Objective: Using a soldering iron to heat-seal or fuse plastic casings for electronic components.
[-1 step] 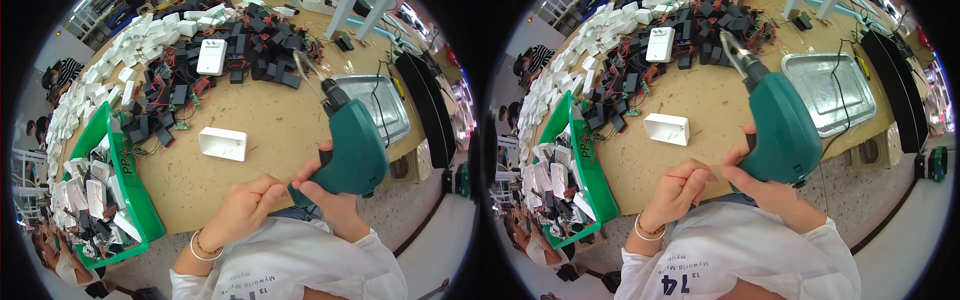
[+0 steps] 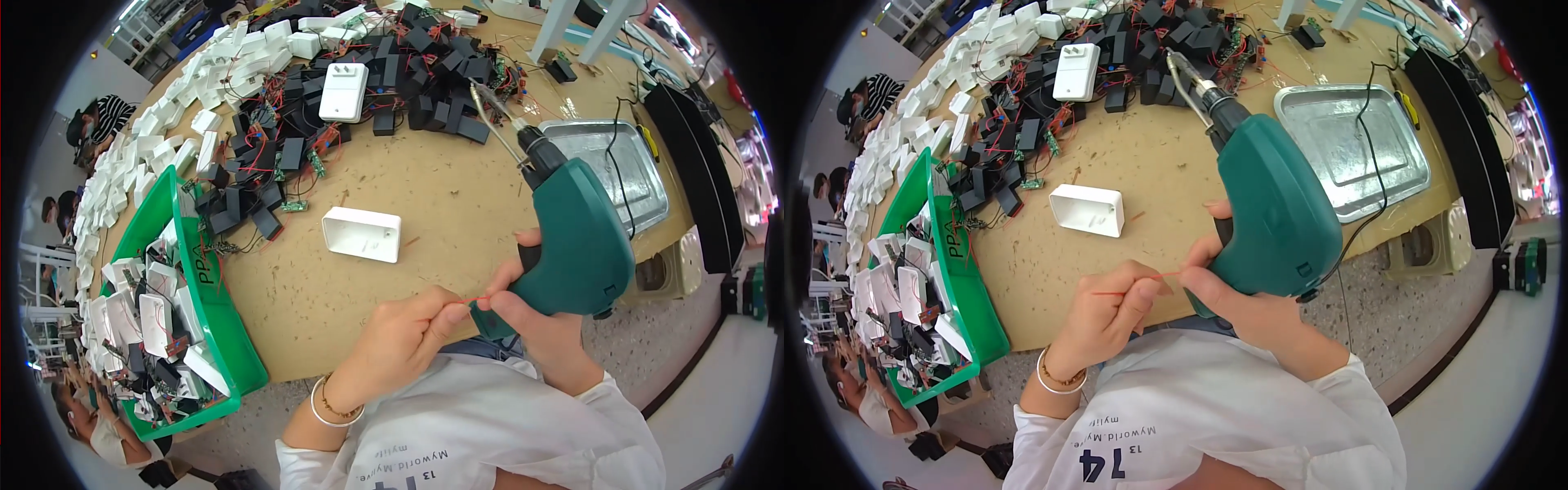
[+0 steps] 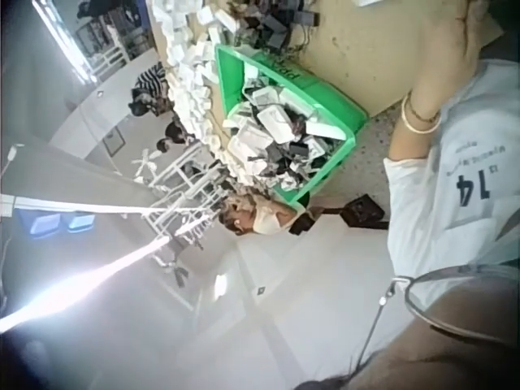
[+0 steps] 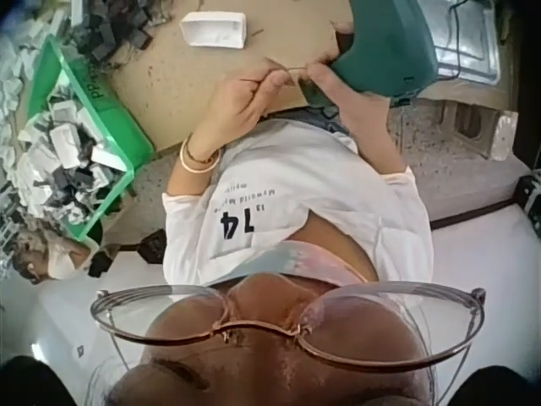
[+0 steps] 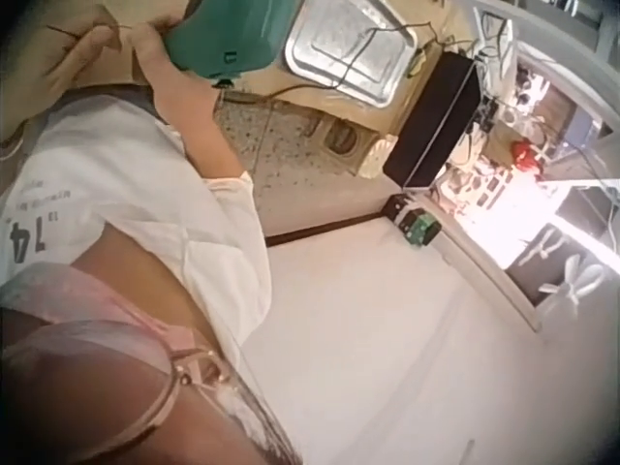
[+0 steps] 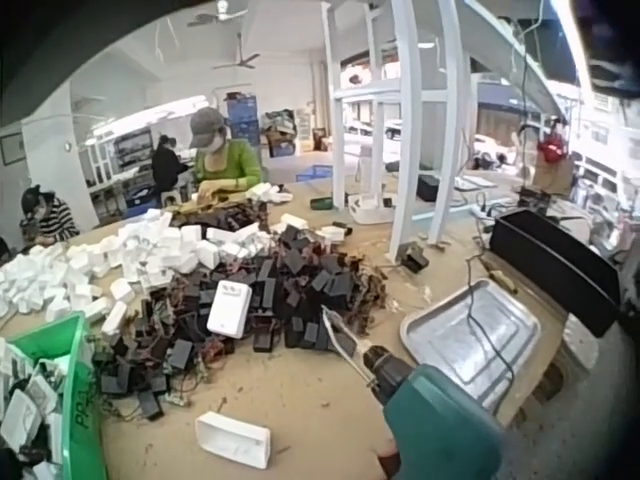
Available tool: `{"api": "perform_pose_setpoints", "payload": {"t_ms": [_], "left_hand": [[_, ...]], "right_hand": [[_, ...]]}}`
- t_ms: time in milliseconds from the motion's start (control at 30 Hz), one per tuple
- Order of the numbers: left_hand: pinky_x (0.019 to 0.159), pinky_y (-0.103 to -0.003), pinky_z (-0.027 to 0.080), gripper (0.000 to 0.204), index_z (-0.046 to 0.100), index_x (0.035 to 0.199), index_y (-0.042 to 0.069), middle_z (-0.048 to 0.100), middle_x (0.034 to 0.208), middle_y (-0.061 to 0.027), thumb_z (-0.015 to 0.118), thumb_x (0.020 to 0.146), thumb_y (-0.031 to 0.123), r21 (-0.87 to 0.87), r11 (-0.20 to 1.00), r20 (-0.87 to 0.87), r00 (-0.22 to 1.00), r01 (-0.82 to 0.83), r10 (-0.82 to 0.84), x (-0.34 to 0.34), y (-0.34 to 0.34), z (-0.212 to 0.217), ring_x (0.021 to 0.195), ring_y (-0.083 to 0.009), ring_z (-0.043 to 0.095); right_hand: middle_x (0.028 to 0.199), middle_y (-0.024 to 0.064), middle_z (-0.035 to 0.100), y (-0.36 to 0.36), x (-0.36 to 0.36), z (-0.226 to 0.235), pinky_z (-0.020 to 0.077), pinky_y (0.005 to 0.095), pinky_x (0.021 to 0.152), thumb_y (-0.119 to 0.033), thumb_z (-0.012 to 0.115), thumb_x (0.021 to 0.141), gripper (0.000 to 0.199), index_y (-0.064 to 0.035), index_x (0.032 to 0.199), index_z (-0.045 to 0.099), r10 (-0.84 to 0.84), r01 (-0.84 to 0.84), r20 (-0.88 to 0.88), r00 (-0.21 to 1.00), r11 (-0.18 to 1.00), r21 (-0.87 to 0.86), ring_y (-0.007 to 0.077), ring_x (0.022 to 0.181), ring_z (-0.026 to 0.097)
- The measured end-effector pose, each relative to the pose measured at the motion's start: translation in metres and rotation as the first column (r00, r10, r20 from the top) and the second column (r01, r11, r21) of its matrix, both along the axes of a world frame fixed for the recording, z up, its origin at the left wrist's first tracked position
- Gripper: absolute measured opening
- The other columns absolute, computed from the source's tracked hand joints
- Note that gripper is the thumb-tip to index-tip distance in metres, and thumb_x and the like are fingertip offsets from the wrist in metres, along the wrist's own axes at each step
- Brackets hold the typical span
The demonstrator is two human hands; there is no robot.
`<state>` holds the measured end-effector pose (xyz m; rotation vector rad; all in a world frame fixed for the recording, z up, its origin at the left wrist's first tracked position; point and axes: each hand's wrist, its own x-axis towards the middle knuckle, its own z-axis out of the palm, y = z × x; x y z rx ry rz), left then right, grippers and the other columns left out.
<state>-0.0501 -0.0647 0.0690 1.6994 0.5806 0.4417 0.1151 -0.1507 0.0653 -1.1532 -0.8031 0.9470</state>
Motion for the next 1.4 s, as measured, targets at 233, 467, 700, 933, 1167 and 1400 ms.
{"api": "perform_pose_setpoints", "payload": {"t_ms": [233,467,700,933,1167,1400], "left_hand": [[0.051,-0.021,0.044,0.007,0.063,0.092,0.000,0.063,0.069,-0.0036,0.058,0.089,0.005,0.338,0.925,0.201,0.973,-0.175,0.111,0.000,0.002,-0.011,0.055,-0.0084,0.056],[0.051,-0.022,0.043,0.009,0.063,0.094,0.000,0.063,0.074,-0.0058,0.059,0.086,0.003,0.445,0.887,-0.068,0.983,-0.125,0.173,-0.031,0.004,0.013,0.055,-0.0088,0.055],[0.078,-0.036,0.045,0.011,0.053,0.085,0.001,0.061,0.103,-0.0152,0.059,0.087,0.009,0.625,0.709,-0.139,0.848,-0.326,0.512,-0.041,0.082,-0.013,0.092,-0.0321,0.056],[0.083,-0.039,0.046,0.014,0.053,0.090,-0.001,0.052,0.122,-0.0171,0.061,0.084,0.009,0.681,0.725,-0.226,0.912,-0.103,0.342,-0.025,0.074,-0.044,0.098,-0.0336,0.054],[0.087,-0.046,0.043,0.016,0.055,0.087,-0.001,0.049,0.125,-0.0147,0.065,0.079,0.008,0.877,0.436,-0.043,0.870,-0.202,0.491,0.011,0.030,-0.058,0.106,-0.0359,0.049],[0.087,-0.043,0.041,0.016,0.057,0.081,0.002,0.048,0.128,-0.0109,0.069,0.076,0.011,0.885,0.418,0.002,0.900,-0.205,0.437,0.006,0.031,-0.066,0.108,-0.0306,0.049]], "right_hand": [[0.082,0.0090,0.060,0.001,-0.003,0.002,0.0508,0.0266,0.067,0.003,0.067,0.075,0.058,-0.0034,0.126,0.040,-0.109,0.102,-0.123,0.986,0.993,-0.064,0.0148,0.072,0.061],[0.078,0.0071,0.059,0.002,-0.010,0.005,0.0476,0.0262,0.064,-0.003,0.070,0.072,0.061,-0.0026,0.126,0.041,-0.010,-0.040,-0.401,0.916,0.993,-0.115,0.0143,0.067,0.058],[0.075,0.0071,0.058,-0.001,0.000,-0.001,0.0468,0.0258,0.062,-0.002,0.070,0.071,0.060,-0.0015,0.124,0.042,-0.051,0.013,-0.292,0.955,0.992,-0.128,0.0148,0.064,0.058],[0.076,0.0092,0.058,-0.019,0.011,-0.017,0.0473,0.0263,0.059,-0.001,0.069,0.071,0.060,-0.0001,0.124,0.042,0.001,-0.042,-0.214,0.977,0.981,-0.191,0.0155,0.064,0.058],[0.083,0.0132,0.058,-0.044,0.034,-0.050,0.0476,0.0327,0.059,-0.024,0.069,0.078,0.059,0.0011,0.125,0.043,0.109,-0.108,-0.329,0.938,0.994,0.021,0.0187,0.063,0.059],[0.082,0.0130,0.059,-0.061,0.040,-0.062,0.0424,0.0364,0.074,-0.039,0.065,0.080,0.066,0.0009,0.127,0.043,0.197,-0.192,-0.253,0.947,0.980,0.046,0.0175,0.066,0.057]]}}
